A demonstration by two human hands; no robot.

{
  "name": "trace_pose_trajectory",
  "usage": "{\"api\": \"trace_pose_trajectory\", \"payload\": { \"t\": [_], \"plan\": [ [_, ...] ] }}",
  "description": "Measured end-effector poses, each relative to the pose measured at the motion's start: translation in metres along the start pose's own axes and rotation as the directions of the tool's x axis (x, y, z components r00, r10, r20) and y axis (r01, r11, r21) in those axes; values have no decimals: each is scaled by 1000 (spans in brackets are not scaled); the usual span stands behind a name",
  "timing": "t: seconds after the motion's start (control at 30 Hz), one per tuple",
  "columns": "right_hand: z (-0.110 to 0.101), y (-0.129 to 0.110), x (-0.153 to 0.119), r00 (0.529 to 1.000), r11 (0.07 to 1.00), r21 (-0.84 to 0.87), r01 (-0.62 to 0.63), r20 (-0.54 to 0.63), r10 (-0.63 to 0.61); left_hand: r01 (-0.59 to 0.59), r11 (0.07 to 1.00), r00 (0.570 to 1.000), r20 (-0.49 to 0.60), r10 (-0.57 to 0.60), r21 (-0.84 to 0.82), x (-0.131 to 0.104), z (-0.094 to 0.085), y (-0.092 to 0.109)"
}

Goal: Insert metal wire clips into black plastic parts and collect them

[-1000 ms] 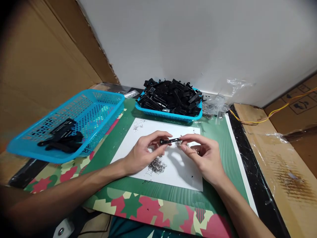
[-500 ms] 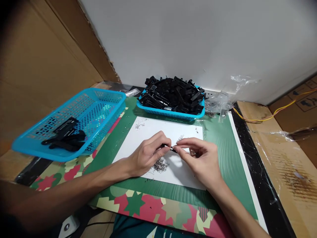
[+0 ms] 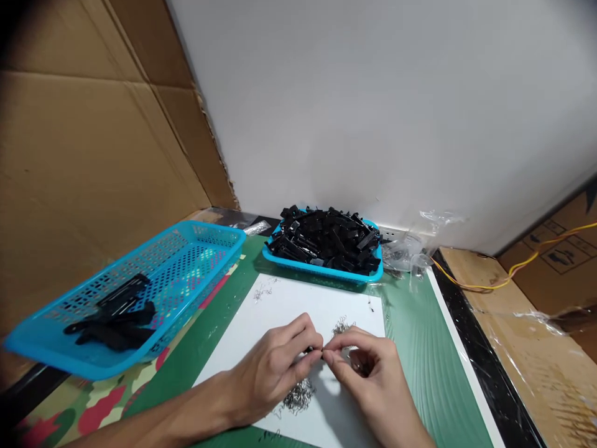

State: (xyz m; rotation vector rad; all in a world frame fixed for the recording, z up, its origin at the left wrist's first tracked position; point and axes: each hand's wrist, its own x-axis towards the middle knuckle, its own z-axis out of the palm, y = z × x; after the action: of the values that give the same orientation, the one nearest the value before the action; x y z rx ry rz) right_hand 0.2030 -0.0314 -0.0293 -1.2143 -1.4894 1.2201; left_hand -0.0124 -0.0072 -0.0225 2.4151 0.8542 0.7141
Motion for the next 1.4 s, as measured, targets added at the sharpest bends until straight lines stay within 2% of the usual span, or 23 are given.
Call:
{"api": "trace_pose_trajectory", "payload": {
  "t": [0.1, 0.2, 0.3, 0.37, 0.43, 0.57, 0.73, 0.9, 1.03, 1.1, 1.17, 1.23, 1.3, 1.4],
  "plan": [
    [-2, 0, 1, 996, 994, 67, -91, 15, 90, 43, 998, 999, -5, -43, -53, -1, -2, 2],
    [-8, -2, 0, 978, 975, 141, -169, -102, 184, 96, 986, 994, -47, -103, -134, -1, -3, 2],
    [-12, -5, 0, 951, 976, 164, -146, -249, 184, 147, 965, 980, -100, -172, -218, -1, -2, 0],
    [-15, -6, 0, 946, 980, 162, -112, -286, 155, 180, 951, 965, -141, -219, -251, -1, -2, -1],
    [-16, -5, 0, 954, 985, 152, -81, -275, 121, 175, 949, 954, -191, -229, -262, 1, -2, -1],
    [-18, -4, 0, 974, 989, 138, -49, -212, 78, 75, 963, 950, -274, -148, -257, 4, -1, -2],
    [-20, -6, 0, 968, 974, 214, -76, -220, 124, -16, 969, 949, -309, -63, -247, 4, 1, -5],
    [-22, -4, 0, 963, 939, 314, -141, -178, 204, -57, 976, 947, -321, -14, -210, 6, -1, -4],
    [-22, -5, -1, 951, 939, 308, -155, -212, 226, -70, 985, 940, -342, 11, -159, 10, -3, 0],
    [-22, -8, 0, 931, 919, 343, -194, -231, 283, -70, 988, 940, -342, 18, -141, 11, -3, 1],
    [-22, -12, 1, 906, 860, 429, -274, -184, 381, -74, 989, 943, -331, 27, -131, 12, -3, 0],
    [-22, -15, 3, 878, 771, 522, -365, -83, 472, -95, 988, 946, -321, 53, -118, 12, -2, -1],
    [-23, -17, 3, 861, 708, 566, -422, 4, 509, -140, 986, 945, -309, 104, -96, 13, -1, -3],
    [-23, -18, 1, 876, 752, 514, -412, -2, 482, -225, 972, 941, -275, 198, -68, 14, 1, -5]
  ]
}}
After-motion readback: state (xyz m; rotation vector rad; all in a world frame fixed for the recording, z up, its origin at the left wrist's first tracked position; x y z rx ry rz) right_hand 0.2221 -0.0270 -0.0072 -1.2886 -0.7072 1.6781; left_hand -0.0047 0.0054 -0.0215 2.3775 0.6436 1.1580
